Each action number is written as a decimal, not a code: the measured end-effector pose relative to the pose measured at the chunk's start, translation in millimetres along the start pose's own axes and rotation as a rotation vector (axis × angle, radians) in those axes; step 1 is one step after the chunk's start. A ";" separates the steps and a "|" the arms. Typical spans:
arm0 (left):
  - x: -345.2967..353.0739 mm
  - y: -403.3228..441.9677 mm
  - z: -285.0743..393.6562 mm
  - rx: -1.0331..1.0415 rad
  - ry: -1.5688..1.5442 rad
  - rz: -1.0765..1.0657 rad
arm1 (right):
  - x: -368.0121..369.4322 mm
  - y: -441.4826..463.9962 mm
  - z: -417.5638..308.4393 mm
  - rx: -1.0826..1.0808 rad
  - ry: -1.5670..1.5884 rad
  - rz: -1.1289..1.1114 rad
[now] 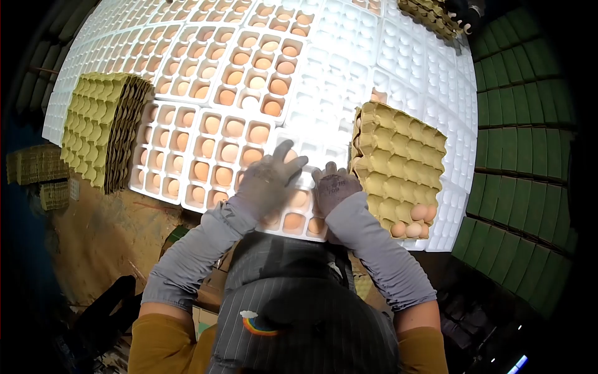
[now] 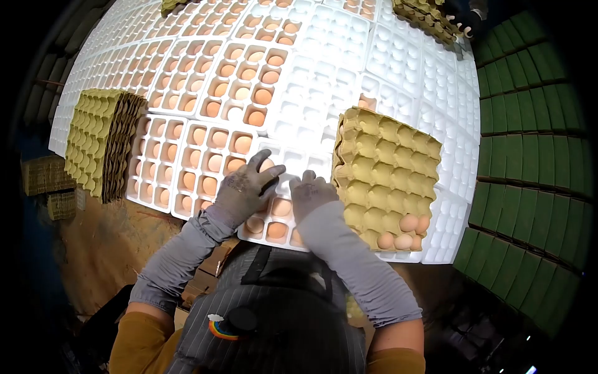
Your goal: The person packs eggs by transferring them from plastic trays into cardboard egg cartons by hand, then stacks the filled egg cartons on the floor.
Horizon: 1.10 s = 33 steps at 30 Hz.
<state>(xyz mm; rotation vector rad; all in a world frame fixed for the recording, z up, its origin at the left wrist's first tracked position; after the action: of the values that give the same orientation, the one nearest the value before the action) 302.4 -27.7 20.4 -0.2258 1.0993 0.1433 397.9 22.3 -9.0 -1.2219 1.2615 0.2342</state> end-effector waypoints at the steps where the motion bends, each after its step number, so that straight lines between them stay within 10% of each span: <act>1: 2.0 1.7 7.2 0.052 -0.089 0.040 | -13.9 6.3 -0.5 0.027 -0.020 0.069; 4: 28.5 10.3 1.1 -0.054 -0.155 -0.121 | -22.8 34.0 17.0 0.059 -0.024 0.357; 10: -3.4 34.9 -30.5 -0.124 -0.444 0.272 | -45.7 11.4 21.4 -0.142 0.294 0.648; 17: 6.6 37.6 -6.9 0.049 -0.063 0.401 | -63.1 -127.7 16.5 -0.543 0.596 0.761; 23: 5.7 7.7 159.5 0.434 -0.349 0.143 | -52.1 -204.3 162.6 -0.102 0.235 0.869; 28: 57.3 5.3 269.8 0.542 0.019 0.059 | -27.1 -182.4 231.6 -0.233 0.207 0.665; 30: 75.0 9.6 279.9 0.541 0.089 0.013 | -31.1 -185.2 253.3 -0.246 0.537 0.679; 33: 64.1 19.9 273.9 0.510 -0.165 -0.024 | -21.8 -201.2 310.0 0.063 1.841 0.520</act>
<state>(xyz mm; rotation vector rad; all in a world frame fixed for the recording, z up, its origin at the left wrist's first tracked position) 563.6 60.5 80.0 0.2267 0.9345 -0.1401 716.7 194.6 66.5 -0.8224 3.0963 -0.7788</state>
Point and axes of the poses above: each hand's wrist, its own y-axis towards the middle knuckle, its own x-axis out of the palm, z = x × y, the point moved 10 cm from there along y, towards the middle knuckle, and after that the axes turned 9 degrees about y, right-handed, at the moved point
